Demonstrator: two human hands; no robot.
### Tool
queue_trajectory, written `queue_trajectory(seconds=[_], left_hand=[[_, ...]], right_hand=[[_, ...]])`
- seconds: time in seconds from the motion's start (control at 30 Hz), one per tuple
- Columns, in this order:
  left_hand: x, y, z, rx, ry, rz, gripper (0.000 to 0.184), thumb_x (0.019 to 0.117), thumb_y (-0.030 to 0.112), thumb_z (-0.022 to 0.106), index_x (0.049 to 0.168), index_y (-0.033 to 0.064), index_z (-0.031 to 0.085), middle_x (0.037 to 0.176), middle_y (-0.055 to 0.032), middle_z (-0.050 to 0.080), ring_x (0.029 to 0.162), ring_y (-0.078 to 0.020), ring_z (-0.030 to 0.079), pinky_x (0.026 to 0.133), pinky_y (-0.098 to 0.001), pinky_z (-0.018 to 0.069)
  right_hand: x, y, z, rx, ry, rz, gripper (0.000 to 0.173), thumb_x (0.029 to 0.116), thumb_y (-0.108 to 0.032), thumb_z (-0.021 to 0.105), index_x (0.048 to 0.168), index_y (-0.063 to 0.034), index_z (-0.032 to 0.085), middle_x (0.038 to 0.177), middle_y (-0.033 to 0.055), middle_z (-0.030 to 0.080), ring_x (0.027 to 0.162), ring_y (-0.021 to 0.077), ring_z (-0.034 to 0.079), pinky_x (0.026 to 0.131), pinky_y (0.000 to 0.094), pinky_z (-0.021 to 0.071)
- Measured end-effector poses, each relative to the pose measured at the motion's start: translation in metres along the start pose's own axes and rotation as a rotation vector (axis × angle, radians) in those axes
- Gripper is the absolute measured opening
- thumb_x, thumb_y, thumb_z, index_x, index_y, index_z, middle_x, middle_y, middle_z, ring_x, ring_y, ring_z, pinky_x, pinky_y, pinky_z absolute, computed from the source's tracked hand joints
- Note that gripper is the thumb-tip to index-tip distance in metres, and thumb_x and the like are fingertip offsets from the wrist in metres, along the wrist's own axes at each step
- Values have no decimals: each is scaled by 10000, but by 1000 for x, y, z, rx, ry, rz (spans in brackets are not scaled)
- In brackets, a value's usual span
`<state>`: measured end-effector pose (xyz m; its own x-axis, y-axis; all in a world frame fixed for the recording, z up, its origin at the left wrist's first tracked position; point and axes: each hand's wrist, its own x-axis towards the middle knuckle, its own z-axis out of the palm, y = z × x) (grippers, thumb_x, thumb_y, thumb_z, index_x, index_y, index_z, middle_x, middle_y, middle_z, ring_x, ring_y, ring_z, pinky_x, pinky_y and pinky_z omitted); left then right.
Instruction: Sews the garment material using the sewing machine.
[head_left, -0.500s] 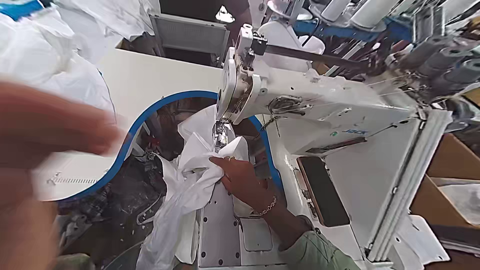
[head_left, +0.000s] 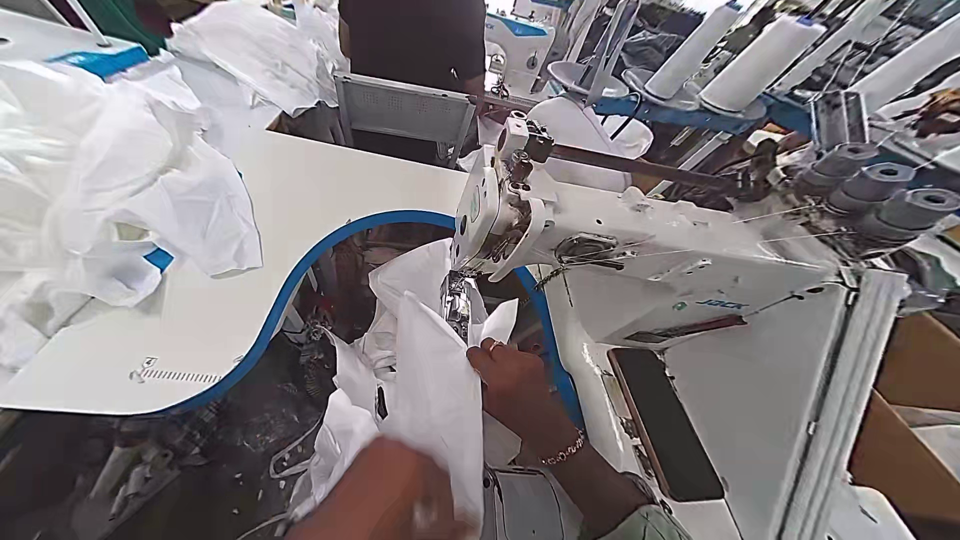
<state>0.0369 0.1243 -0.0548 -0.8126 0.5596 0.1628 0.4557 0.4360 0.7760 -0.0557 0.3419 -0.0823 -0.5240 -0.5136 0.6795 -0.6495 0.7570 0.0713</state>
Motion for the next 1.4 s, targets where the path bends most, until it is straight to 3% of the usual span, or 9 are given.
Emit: queue_trajectory(seconds=[0.17, 0.3, 0.47, 0.7, 0.8, 0.93, 1.1, 1.27, 1.4], left_hand=[[110, -59, 41, -50, 614, -175, 262, 947, 101, 657, 1134, -82, 666, 1157, -248, 675, 1014, -349, 701, 866, -478, 582], [99, -61, 67, -264, 984, -272, 385, 989, 120, 466, 1281, -123, 523, 1256, -247, 608, 1172, -275, 606, 985, -407, 514], [99, -50, 57, -834, 896, -523, 389, 935, 46, 395, 1305, -70, 410, 1039, -98, 606, 813, -108, 643, 681, -265, 535], [89, -68, 39, -603, 579, -97, 744, 721, -4, 690, 1406, -99, 414, 1553, -227, 387, 1455, -241, 412, 1142, -365, 437], [116, -83, 18, 20, 843, -214, 732, 733, 208, 832, 1307, -137, 537, 1328, -342, 561, 1190, -455, 585, 944, -561, 506], [125, -63, 31, 106, 730, -215, 348, 938, 278, 692, 867, -62, 691, 903, -214, 680, 829, -348, 694, 732, -500, 571], [94, -52, 63, 52, 629, -253, 359, 976, 151, 586, 1288, -14, 650, 1118, -192, 705, 923, -324, 721, 796, -471, 596], [120, -58, 50, 87, 605, -276, 598, 934, 283, 685, 1448, 3, 560, 1037, -216, 684, 852, -368, 679, 755, -500, 562], [112, -62, 50, 103, 655, -135, 360, 914, 231, 704, 1161, -32, 708, 1146, -245, 689, 915, -354, 730, 781, -450, 609]], right_hand=[[-8, -21, -10, 219, -73, 21, 208, 863, -232, 611, 827, -72, 739, 651, 59, 610, 495, 178, 580, 403, 310, 439], [4, 38, -50, 191, -306, 650, 446, 878, -229, 766, 1208, 62, 689, 919, 235, 738, 819, 422, 721, 732, 613, 558], [2, 6, -41, 255, -407, 389, 442, 822, -97, 754, 1255, -15, 715, 970, 221, 742, 772, 401, 734, 635, 565, 585], [-5, -7, -22, 344, -211, 17, 163, 862, -99, 557, 794, -83, 704, 636, 43, 625, 484, 156, 586, 410, 285, 444], [-9, -23, -26, 415, -242, -6, 123, 816, -58, 578, 803, -79, 698, 623, 47, 618, 484, 171, 605, 392, 311, 447], [-4, -19, -44, 481, -355, 180, 266, 836, -124, 707, 1069, 0, 739, 749, 97, 723, 601, 239, 706, 507, 418, 565], [8, 71, -67, -62, -463, 841, 252, 997, -150, 640, 993, 92, 711, 903, 293, 700, 880, 491, 689, 765, 670, 497], [26, 8, -28, 70, -293, 530, 268, 911, -235, 672, 996, 7, 752, 765, 152, 711, 657, 325, 704, 562, 492, 548], [5, 12, -12, 283, -244, 567, 266, 881, -286, 653, 938, -46, 750, 639, 22, 629, 551, 130, 574, 525, 314, 467]])
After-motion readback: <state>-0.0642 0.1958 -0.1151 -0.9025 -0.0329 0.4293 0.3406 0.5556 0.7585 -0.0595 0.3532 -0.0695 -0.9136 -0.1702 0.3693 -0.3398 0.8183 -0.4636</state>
